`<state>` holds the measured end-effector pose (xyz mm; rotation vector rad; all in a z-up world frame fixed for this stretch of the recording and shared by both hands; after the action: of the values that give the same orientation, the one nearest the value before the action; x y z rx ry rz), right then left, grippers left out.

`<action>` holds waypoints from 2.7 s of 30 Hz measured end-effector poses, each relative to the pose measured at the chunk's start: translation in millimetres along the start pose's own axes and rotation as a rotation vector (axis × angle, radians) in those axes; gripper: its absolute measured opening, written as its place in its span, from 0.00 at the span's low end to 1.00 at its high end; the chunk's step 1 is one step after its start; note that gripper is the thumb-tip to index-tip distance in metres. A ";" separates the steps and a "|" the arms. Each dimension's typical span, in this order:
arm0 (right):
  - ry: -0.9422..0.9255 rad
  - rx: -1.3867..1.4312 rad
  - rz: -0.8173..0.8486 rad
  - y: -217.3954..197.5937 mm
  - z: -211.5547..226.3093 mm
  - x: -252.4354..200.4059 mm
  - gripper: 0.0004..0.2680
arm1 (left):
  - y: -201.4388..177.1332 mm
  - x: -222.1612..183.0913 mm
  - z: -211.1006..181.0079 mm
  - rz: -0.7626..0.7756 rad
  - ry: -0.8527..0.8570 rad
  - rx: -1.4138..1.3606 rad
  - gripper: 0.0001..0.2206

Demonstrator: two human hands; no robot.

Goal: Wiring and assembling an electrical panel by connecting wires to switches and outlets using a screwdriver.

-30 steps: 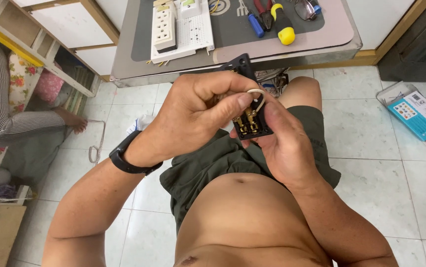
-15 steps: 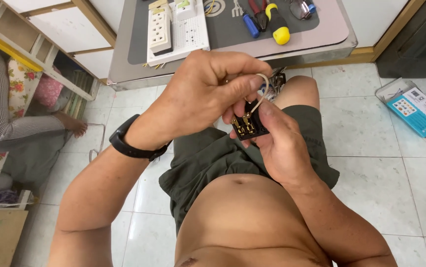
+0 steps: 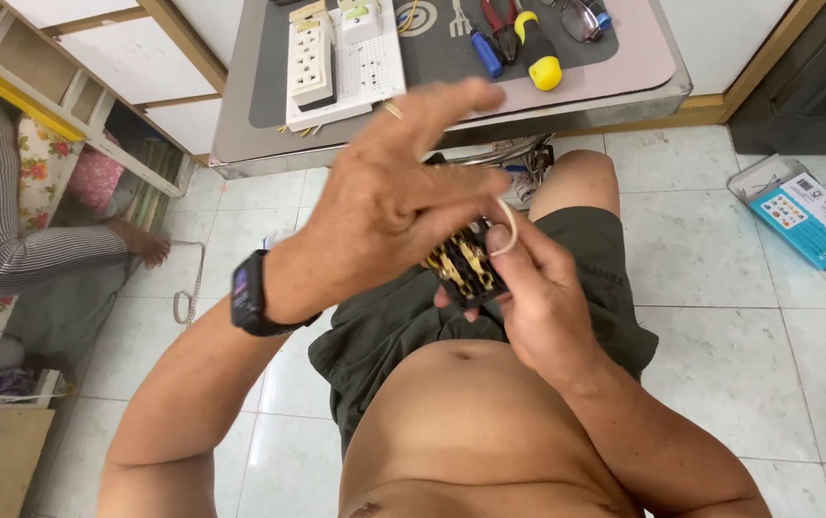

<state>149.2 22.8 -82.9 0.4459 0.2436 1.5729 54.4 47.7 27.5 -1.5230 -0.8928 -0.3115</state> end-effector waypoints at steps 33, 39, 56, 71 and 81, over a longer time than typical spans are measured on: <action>-0.484 -0.689 0.115 9.2 -8.6 -10.1 0.10 | 7.5 -91.3 0.9 0.227 -0.486 -0.104 0.51; -0.488 -0.687 0.227 13.0 -37.8 9.8 0.09 | -30.6 -103.6 10.9 0.107 -0.317 -0.248 0.48; -0.602 -1.150 0.268 47.6 44.1 55.7 0.10 | -77.8 -81.0 235.3 0.125 -0.522 -0.330 0.33; -0.424 -0.960 0.295 67.8 -9.1 318.6 0.15 | -44.4 17.0 310.6 0.451 -0.553 -0.518 0.48; -0.258 -0.870 0.525 67.1 -31.3 345.2 0.07 | -52.7 44.4 318.1 0.605 -0.483 -0.056 0.32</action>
<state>74.0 364.8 -37.6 0.0089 -0.7958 1.9204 -49.7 355.9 36.9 -1.8741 -0.7416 0.4920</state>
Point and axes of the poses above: each hand's wrist, its own x-axis towards the middle knuckle, its own y-axis out of the palm, z = x × y, the point moved 7 cm from there along x, towards the middle knuckle, and after that the axes turned 4 degrees about -y, right-handed, at the moved point
